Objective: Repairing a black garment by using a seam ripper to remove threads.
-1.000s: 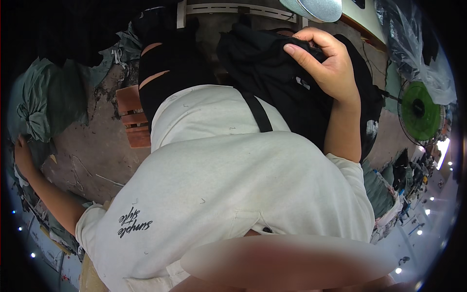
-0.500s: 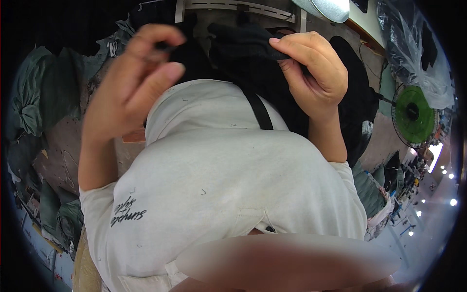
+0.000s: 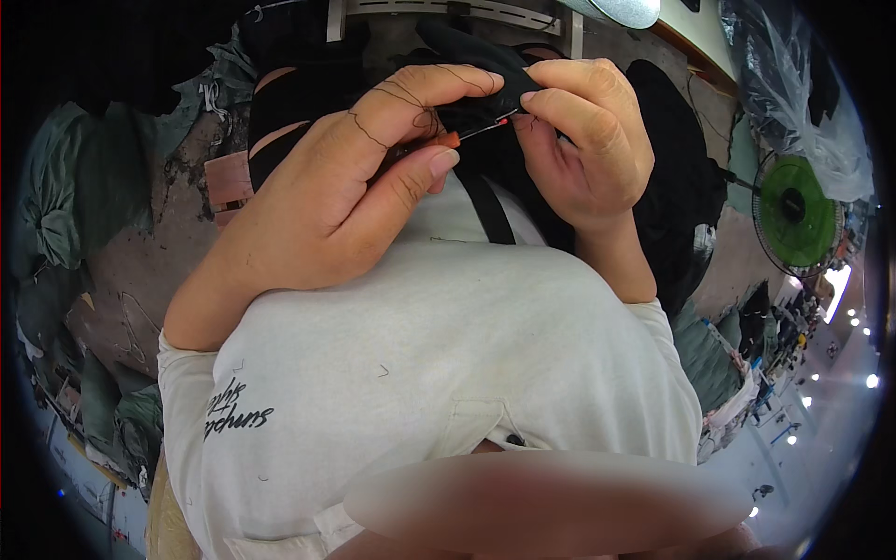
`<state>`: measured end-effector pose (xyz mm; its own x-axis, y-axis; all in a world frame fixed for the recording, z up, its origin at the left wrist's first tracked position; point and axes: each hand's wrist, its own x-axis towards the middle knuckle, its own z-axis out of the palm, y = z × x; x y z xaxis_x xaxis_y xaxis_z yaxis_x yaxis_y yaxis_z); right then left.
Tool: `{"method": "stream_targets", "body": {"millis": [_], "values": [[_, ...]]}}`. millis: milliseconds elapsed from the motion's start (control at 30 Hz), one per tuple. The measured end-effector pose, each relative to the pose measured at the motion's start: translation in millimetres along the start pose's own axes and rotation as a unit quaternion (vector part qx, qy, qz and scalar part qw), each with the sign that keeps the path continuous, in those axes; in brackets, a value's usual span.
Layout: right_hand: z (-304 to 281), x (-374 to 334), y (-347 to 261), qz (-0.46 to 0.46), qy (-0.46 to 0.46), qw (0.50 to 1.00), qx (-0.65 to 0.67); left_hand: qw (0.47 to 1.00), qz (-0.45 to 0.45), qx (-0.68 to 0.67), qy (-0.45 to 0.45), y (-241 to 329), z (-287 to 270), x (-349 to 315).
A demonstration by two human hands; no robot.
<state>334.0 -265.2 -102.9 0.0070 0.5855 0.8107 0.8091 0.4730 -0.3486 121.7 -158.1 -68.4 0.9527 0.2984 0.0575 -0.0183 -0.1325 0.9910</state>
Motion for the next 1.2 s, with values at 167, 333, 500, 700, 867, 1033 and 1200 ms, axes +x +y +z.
{"method": "stream_targets", "body": {"millis": [167,333,500,700,867,1033,1200], "values": [[0.7,1.4,1.4,-0.014,0.007,1.0,-0.011,1.0,-0.005,0.014,-0.004,-0.9,-1.2,0.7],[1.8,3.1,1.3,-0.015,0.005,1.0,-0.015,1.0,0.003,0.013,0.0,-2.0,-1.7,0.3],[2.4,4.2,-0.4,-0.008,0.007,1.0,-0.022,1.0,0.006,0.017,0.001,-2.7,-1.6,-0.2],[3.8,3.9,-2.5,0.012,0.007,1.0,-0.02,1.0,0.002,0.006,0.008,-2.8,0.0,2.2],[5.5,4.0,-1.1,0.015,0.016,1.0,-0.02,1.0,0.0,0.005,0.012,-1.6,1.7,3.3],[6.2,3.1,-1.5,0.017,0.018,1.0,-0.019,1.0,0.0,0.001,0.015,-2.9,0.9,3.4],[6.4,3.4,-3.1,0.022,0.018,0.999,-0.019,1.0,-0.008,0.003,0.014,-1.0,0.6,3.3]]}}
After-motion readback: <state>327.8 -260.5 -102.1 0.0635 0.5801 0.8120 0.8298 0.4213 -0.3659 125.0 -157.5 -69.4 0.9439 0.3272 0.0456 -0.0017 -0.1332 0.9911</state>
